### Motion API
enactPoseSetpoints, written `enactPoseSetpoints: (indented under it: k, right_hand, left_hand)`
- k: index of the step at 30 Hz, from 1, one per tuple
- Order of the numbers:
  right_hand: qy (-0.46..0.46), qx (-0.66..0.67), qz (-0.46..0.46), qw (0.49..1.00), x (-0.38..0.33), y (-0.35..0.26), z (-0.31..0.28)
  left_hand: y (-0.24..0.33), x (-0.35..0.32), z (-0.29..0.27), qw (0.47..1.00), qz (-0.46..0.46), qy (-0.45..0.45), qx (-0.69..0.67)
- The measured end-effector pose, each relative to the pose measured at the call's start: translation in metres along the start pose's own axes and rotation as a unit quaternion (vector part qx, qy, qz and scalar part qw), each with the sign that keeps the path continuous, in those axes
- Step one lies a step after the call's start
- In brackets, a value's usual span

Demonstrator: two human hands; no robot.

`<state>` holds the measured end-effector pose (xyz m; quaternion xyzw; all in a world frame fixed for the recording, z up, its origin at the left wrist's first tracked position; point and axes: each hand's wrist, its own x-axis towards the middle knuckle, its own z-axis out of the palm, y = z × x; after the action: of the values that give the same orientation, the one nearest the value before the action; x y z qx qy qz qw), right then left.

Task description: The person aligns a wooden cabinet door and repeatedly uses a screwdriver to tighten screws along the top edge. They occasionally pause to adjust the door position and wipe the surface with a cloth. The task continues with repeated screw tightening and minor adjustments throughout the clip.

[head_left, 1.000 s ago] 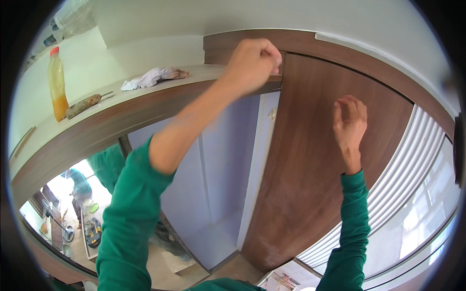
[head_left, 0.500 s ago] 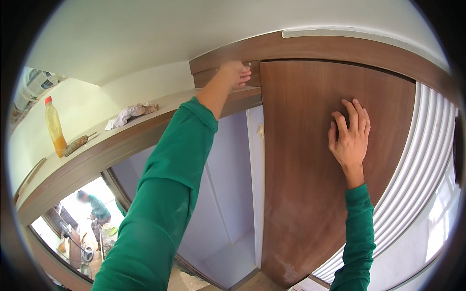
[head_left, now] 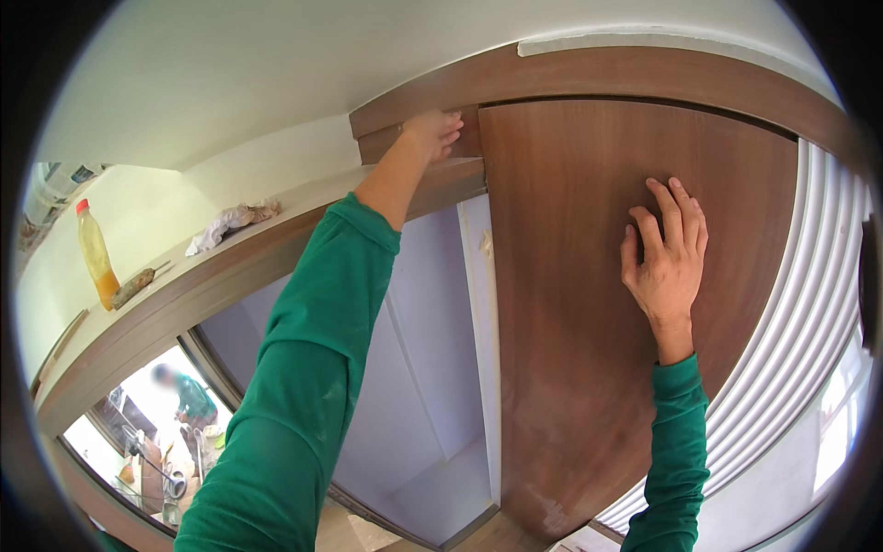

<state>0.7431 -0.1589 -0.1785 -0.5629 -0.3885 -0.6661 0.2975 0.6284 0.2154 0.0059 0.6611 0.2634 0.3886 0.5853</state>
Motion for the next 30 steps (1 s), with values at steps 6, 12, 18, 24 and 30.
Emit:
enactPoseSetpoints:
  k: [6,12,18,24,30]
  right_hand:
    - [0.003,-0.004,0.000,1.000,0.001,0.000,0.000]
    - [0.007,-0.006,-0.002,1.000,0.002,-0.002,0.000]
    - [0.007,-0.017,-0.003,1.000,-0.001,-0.002,0.001]
    - [0.009,-0.019,-0.005,1.000,0.001,-0.003,0.001]
    - [0.008,-0.016,-0.005,1.000,-0.001,-0.002,0.002]
  left_hand:
    - [0.002,0.001,-0.001,1.000,0.002,-0.001,0.011]
    - [-0.001,0.007,-0.002,1.000,-0.013,0.021,-0.009]
    - [0.004,0.002,0.003,0.998,-0.031,0.023,-0.041]
    - [0.003,0.003,0.002,0.999,-0.043,0.012,-0.029]
    - [-0.007,-0.005,0.016,0.986,0.109,0.122,-0.009]
